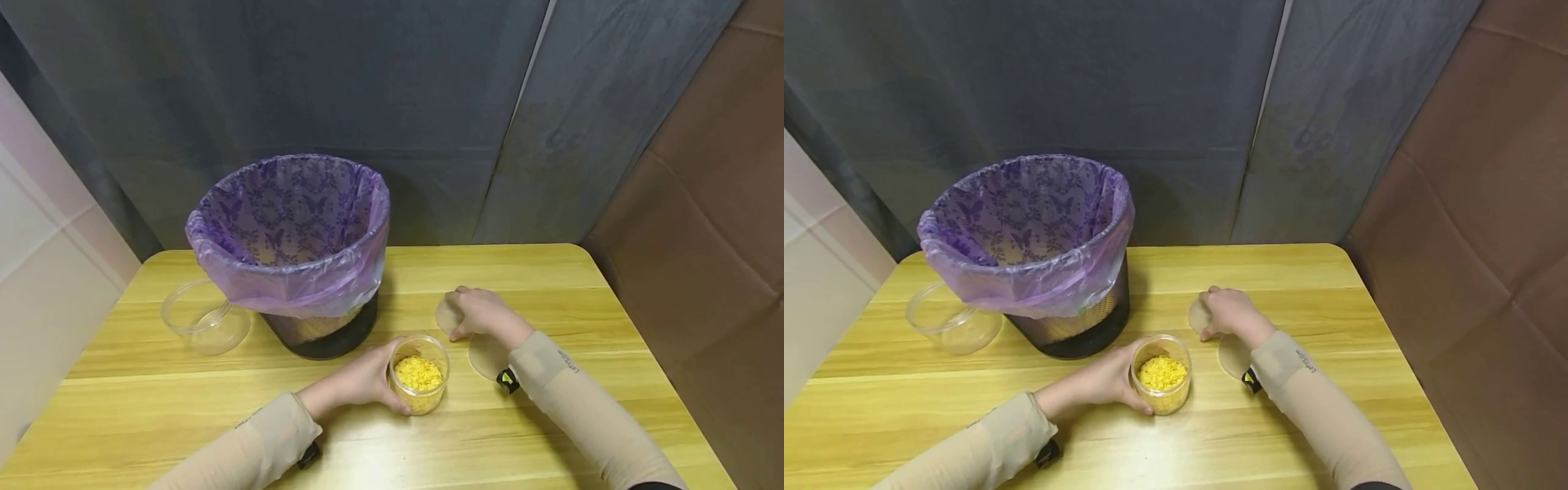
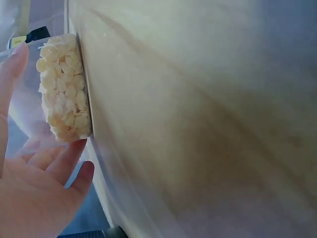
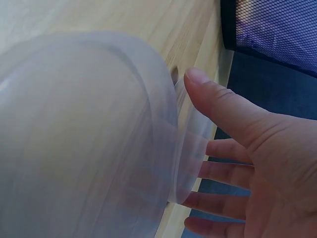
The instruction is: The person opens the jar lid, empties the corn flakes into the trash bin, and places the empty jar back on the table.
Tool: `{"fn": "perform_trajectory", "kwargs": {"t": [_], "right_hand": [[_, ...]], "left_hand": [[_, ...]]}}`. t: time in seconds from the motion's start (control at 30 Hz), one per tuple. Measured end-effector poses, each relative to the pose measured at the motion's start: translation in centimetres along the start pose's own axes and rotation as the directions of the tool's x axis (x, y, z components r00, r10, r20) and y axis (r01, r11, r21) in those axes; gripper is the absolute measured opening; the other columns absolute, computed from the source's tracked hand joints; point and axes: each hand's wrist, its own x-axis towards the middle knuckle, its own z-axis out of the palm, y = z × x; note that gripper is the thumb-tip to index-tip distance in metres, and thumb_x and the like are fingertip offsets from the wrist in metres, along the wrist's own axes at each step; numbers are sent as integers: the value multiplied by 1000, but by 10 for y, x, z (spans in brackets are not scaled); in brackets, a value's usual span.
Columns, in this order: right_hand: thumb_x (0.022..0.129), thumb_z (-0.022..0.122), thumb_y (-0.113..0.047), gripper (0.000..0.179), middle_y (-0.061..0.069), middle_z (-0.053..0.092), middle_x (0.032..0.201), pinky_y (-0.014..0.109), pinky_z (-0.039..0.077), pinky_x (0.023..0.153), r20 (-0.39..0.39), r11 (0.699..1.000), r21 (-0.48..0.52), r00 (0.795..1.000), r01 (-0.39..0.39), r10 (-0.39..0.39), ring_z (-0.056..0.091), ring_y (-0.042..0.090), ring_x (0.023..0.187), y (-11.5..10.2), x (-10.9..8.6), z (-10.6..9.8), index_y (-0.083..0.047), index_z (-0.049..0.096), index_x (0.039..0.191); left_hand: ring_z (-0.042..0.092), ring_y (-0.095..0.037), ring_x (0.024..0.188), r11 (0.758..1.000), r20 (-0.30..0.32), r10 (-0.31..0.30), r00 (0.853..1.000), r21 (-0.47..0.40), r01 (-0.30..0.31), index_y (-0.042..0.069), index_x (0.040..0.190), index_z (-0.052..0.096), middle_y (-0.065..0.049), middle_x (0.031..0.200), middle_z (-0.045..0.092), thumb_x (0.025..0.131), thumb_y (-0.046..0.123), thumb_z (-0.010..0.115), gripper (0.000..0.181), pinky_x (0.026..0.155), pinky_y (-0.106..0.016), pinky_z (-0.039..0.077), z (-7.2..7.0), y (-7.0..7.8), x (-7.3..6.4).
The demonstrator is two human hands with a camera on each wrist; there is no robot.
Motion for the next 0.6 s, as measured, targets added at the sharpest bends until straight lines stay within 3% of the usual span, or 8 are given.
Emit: {"fn": "perform_trajectory", "kwargs": {"t": [0.37, 0.6], "right_hand": [[66, 84, -45, 87, 15, 55, 125, 49, 44, 93, 1, 1000, 1, 1000, -1, 1, 58, 36, 106, -1, -2, -1, -3, 51, 135], [67, 83, -45, 87, 14, 56, 124, 50, 45, 92, -8, 1000, 5, 1000, 19, -18, 59, 35, 103, -1, -4, -1, -1, 50, 135]], "left_hand": [[50, -25, 119, 999, -50, -34, 998, 18, 35, 9, 139, 40, -11, 129, 55, 50, 24, 95, 105, 103, -45, 37, -8, 0, -10], [53, -22, 117, 1000, -78, -26, 997, 4, 26, 12, 139, 41, -7, 129, 57, 50, 28, 95, 105, 101, -46, 38, -20, 3, -23]]}}
